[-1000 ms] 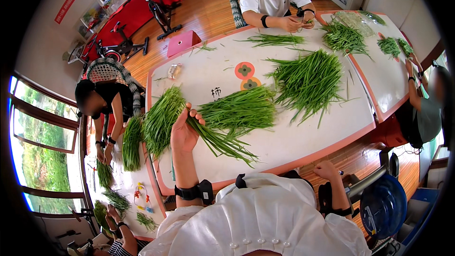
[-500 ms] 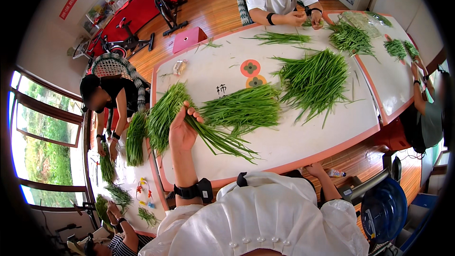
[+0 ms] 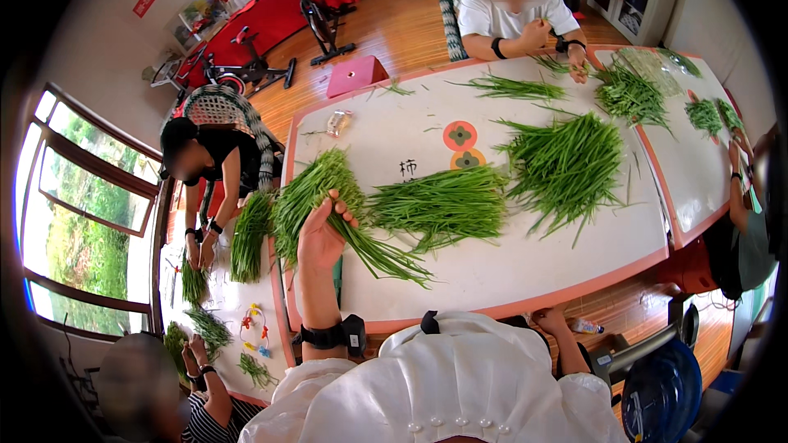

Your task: The person cleans and sorts long green stalks by hand while sitting at a table with other people. The person pulls individual stalks from a pile, removes small pieces or outer layers, and gathers them into bundles.

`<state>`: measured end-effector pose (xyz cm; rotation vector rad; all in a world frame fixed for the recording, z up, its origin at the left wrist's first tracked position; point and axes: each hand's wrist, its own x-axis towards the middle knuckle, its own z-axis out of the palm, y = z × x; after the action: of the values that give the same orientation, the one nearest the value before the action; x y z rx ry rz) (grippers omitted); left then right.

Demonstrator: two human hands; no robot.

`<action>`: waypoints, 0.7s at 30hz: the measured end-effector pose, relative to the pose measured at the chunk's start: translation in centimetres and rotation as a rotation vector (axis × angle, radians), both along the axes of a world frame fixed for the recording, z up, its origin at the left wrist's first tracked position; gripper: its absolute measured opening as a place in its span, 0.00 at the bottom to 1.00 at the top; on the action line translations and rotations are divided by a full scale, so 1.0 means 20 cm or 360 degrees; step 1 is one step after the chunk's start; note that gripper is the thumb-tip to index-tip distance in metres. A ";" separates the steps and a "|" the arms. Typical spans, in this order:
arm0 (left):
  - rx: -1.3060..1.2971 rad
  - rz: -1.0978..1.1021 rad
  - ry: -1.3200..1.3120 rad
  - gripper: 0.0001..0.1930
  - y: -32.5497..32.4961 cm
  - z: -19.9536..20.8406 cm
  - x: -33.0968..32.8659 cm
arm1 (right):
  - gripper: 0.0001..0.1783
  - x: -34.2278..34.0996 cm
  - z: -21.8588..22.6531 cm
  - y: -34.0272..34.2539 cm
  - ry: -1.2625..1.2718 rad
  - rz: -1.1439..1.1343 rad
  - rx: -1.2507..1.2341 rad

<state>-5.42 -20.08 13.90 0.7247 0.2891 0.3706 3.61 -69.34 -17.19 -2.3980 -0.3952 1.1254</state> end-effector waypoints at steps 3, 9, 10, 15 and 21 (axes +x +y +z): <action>0.0221 0.0081 0.0069 0.09 0.12 0.05 -0.08 | 0.18 -0.01 0.00 -0.02 -0.0077 0.0005 -0.0066; 0.0886 0.0398 0.0406 0.12 0.34 0.28 -0.21 | 0.16 -0.02 0.04 -0.02 -0.0057 0.0043 -0.0103; 0.1100 0.0452 0.0534 0.12 0.38 0.31 -0.21 | 0.16 -0.02 0.04 -0.02 -0.0018 0.0025 -0.0124; 0.1968 0.0364 0.0854 0.13 0.77 0.26 -0.20 | 0.15 -0.06 0.04 -0.01 -0.0030 -0.0028 -0.0078; 0.2727 -0.0028 0.1526 0.12 1.17 -0.08 0.13 | 0.14 -0.12 -0.07 -0.11 0.0205 -0.0085 -0.0210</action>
<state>-2.91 3.27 12.38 2.6023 0.8799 0.1461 1.16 -71.55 -18.58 -2.4152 -0.2188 1.3101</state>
